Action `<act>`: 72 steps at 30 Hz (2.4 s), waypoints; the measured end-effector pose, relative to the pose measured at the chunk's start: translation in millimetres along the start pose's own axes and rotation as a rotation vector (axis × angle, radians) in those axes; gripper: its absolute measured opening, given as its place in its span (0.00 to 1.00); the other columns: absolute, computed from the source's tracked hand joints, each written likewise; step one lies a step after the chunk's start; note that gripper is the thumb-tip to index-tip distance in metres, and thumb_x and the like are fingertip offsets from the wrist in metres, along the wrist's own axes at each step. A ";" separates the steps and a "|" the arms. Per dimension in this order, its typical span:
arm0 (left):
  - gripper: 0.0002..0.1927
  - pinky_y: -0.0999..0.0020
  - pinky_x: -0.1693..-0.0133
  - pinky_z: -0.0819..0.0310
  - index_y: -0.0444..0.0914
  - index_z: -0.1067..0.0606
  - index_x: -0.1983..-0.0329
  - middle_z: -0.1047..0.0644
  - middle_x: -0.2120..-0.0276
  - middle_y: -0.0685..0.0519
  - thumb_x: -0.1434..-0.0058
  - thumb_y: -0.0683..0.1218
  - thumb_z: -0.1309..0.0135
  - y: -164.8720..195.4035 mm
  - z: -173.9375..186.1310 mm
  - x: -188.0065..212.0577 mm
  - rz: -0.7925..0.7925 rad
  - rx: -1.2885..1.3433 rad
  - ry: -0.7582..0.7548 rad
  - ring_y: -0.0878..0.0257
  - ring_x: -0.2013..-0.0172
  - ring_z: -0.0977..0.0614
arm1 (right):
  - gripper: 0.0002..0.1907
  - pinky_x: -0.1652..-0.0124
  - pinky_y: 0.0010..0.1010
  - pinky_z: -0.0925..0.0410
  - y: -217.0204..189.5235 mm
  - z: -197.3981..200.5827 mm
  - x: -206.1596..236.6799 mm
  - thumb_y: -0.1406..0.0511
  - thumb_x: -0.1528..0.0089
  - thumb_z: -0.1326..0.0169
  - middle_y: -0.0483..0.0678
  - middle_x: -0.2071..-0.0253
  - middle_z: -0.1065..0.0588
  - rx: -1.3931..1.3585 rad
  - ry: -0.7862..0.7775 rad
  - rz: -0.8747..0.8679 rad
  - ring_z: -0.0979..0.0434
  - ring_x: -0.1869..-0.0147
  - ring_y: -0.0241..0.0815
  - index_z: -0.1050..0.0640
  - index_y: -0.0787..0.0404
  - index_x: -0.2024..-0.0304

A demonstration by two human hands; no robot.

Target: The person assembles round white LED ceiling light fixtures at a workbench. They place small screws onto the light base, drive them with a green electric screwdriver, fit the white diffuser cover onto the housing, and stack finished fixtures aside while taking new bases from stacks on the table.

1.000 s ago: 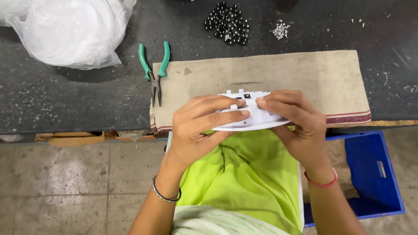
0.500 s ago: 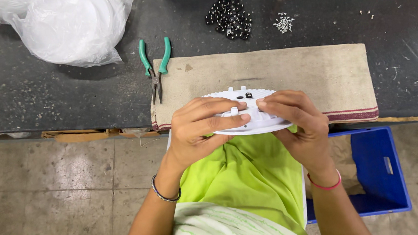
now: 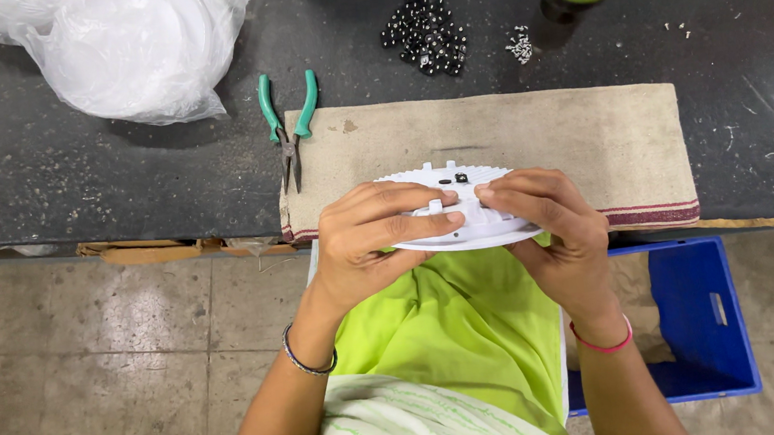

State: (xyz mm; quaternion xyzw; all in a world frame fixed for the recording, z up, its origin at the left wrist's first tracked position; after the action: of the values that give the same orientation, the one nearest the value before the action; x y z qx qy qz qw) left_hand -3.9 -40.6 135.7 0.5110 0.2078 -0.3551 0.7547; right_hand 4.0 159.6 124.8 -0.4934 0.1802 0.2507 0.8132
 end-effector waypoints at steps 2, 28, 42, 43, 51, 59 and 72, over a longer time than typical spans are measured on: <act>0.17 0.64 0.49 0.21 0.45 0.17 0.53 0.17 0.52 0.54 0.47 0.40 0.35 0.3 -0.1 0.2 0.008 -0.007 0.003 0.57 0.51 0.14 | 0.25 0.42 0.34 0.25 -0.5 0.0 -0.4 0.78 0.47 0.36 0.48 0.46 0.22 -0.006 -0.003 0.006 0.21 0.39 0.47 0.20 0.60 0.48; 0.16 0.65 0.51 0.23 0.45 0.17 0.55 0.17 0.52 0.55 0.48 0.41 0.34 0.0 0.0 1.1 0.035 0.007 -0.007 0.57 0.51 0.14 | 0.26 0.46 0.32 0.24 0.1 -0.6 0.5 0.80 0.48 0.38 0.48 0.47 0.22 -0.003 -0.004 0.002 0.21 0.40 0.47 0.20 0.59 0.48; 0.18 0.65 0.50 0.22 0.45 0.17 0.54 0.17 0.52 0.54 0.49 0.39 0.35 0.0 -0.5 0.4 0.045 -0.008 0.000 0.58 0.51 0.14 | 0.28 0.46 0.32 0.24 2.9 1.1 2.0 0.77 0.46 0.34 0.49 0.44 0.23 0.021 0.015 -0.001 0.21 0.39 0.47 0.22 0.58 0.44; 0.18 0.65 0.51 0.22 0.44 0.17 0.54 0.17 0.53 0.53 0.49 0.38 0.35 -1.6 -0.1 0.5 0.045 -0.018 0.007 0.58 0.51 0.14 | 0.32 0.45 0.33 0.25 5.8 2.4 2.9 0.76 0.47 0.33 0.50 0.42 0.25 0.045 0.030 -0.007 0.22 0.38 0.48 0.24 0.58 0.41; 0.16 0.69 0.46 0.20 0.35 0.19 0.51 0.17 0.52 0.45 0.42 0.34 0.31 -38.0 15.9 1.8 0.248 0.118 0.282 0.59 0.51 0.14 | 0.51 0.41 0.34 0.25 71.7 -29.0 8.2 0.78 0.44 0.33 0.53 0.34 0.34 -0.007 0.092 -0.271 0.26 0.37 0.47 0.45 0.57 0.25; 0.16 0.69 0.46 0.20 0.35 0.19 0.51 0.17 0.52 0.43 0.42 0.34 0.31 -42.4 16.6 4.1 0.295 0.119 0.327 0.59 0.50 0.14 | 0.48 0.51 0.30 0.21 102.4 -65.9 15.0 0.75 0.42 0.31 0.53 0.43 0.28 -0.129 0.272 -0.402 0.19 0.46 0.41 0.46 0.57 0.28; 0.20 0.66 0.52 0.21 0.42 0.18 0.53 0.17 0.53 0.51 0.50 0.35 0.33 0.7 -4.2 -8.5 0.069 -0.065 0.080 0.56 0.53 0.15 | 0.08 0.57 0.31 0.26 157.1 45.9 -26.9 0.72 0.34 0.40 0.51 0.58 0.23 0.306 0.275 -0.254 0.19 0.56 0.42 0.20 0.64 0.52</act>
State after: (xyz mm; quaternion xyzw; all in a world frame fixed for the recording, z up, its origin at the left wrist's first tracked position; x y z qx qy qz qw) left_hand -8.8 -33.8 140.2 0.5066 0.2314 -0.3013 0.7739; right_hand -107.7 255.2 48.0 -0.4125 0.2615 0.0467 0.8714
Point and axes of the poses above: each hand's wrist, its own x-axis away from the middle knuckle, its own z-axis out of the back of the hand, y = z × x, the point moved 7 cm from there along -x, towards the middle knuckle
